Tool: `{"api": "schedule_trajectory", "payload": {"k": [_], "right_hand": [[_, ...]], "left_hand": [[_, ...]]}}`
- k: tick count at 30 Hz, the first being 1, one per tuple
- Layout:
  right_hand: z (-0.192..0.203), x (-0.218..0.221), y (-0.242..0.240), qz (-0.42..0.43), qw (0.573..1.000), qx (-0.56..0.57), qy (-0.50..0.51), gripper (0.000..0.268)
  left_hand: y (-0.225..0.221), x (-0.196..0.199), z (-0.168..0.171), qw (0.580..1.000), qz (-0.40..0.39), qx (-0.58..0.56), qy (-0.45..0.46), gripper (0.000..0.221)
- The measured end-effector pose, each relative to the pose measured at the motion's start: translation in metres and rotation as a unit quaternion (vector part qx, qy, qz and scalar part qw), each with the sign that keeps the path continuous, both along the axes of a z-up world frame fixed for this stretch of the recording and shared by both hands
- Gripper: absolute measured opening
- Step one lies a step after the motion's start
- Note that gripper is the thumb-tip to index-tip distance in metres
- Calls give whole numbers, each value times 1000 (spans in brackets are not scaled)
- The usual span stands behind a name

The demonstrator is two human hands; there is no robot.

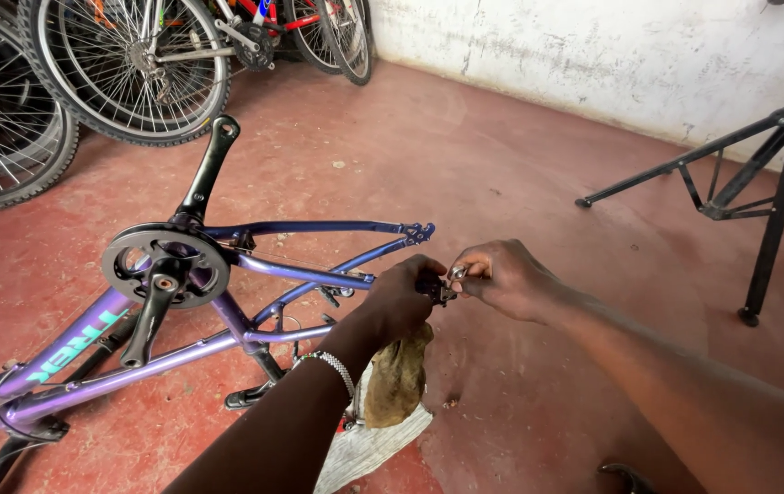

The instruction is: Cleaning and maintaining a bicycle drive chain and derailleur using a cloth and tools

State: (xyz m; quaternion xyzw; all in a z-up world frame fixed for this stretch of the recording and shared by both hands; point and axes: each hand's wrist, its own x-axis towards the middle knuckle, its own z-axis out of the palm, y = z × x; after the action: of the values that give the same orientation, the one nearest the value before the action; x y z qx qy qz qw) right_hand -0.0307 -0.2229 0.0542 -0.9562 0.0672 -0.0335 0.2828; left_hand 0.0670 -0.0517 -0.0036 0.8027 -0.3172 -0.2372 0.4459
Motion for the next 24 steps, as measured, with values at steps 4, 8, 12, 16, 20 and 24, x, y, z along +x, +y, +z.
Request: {"api": "schedule_trajectory", "payload": {"k": [4, 8, 12, 16, 20, 24], "right_hand": [[-1, 4, -4, -1, 1000, 0, 3, 13], [2, 1, -3, -11, 1000, 9, -23, 11], [-7, 2, -9, -28, 999, 23, -5, 11], [-8, 4, -6, -24, 1000, 0, -12, 11], [-7, 5, -3, -24, 999, -24, -28, 12], [-1, -3, 11, -35, 998, -31, -31, 9]], "left_hand": [[-1, 1, 1, 1000, -4, -6, 9, 52], [-1, 2, 2, 1000, -6, -3, 16, 53], [2, -2, 7, 1000, -4, -14, 21, 55], [5, -4, 10, 1000, -4, -19, 21, 51], [0, -2, 3, 1000, 2, -9, 13, 50], [-1, -4, 4, 1000, 3, -2, 3, 49]]}}
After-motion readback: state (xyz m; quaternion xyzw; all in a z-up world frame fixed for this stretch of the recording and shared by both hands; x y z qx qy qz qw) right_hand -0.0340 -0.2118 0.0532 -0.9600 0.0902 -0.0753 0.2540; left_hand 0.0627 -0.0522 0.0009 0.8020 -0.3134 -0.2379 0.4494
